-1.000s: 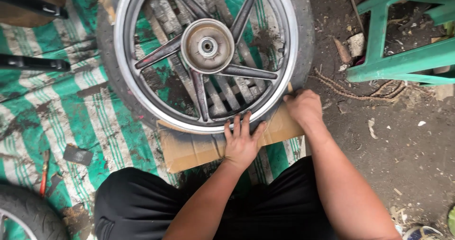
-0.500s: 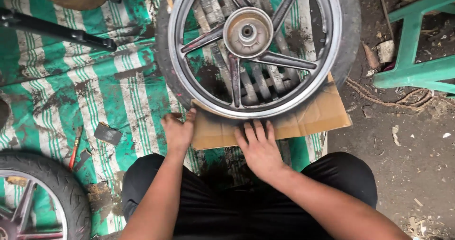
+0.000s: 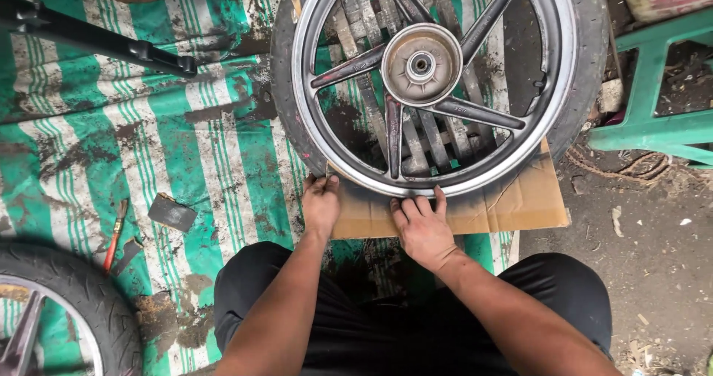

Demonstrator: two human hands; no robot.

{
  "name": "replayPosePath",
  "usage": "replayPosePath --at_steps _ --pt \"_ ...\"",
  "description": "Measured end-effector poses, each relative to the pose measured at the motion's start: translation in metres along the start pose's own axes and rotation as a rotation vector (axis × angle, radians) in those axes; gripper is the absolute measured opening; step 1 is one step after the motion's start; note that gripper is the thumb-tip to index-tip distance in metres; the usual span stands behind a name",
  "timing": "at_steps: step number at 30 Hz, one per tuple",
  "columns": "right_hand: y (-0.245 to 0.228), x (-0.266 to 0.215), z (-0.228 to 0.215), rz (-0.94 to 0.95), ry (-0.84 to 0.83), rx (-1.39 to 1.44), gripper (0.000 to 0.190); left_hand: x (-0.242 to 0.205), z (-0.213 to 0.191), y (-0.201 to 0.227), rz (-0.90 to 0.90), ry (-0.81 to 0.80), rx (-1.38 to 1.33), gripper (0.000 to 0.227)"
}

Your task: The person is placing cardboard strips between the motorcycle tire and the rim to protect the tire during a painting process.

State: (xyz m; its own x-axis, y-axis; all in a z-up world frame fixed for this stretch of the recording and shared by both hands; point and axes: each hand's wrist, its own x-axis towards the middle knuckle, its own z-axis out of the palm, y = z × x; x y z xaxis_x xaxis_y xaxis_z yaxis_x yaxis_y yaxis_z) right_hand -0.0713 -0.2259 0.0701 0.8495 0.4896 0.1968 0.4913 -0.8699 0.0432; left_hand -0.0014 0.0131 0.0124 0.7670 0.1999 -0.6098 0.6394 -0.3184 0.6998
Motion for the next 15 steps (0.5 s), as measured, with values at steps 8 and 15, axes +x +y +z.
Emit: replayPosePath --at_steps 8,15 --pt "-0.006 0.008 0.003 0.05 0.022 -0.004 0.039 0.019 0.004 -0.004 0.04 0.057 0.118 0.036" --pt "-0.004 0.002 0.006 0.096 0.023 -0.007 0.039 0.021 -0.004 -0.004 0.031 0.072 0.208 0.043"
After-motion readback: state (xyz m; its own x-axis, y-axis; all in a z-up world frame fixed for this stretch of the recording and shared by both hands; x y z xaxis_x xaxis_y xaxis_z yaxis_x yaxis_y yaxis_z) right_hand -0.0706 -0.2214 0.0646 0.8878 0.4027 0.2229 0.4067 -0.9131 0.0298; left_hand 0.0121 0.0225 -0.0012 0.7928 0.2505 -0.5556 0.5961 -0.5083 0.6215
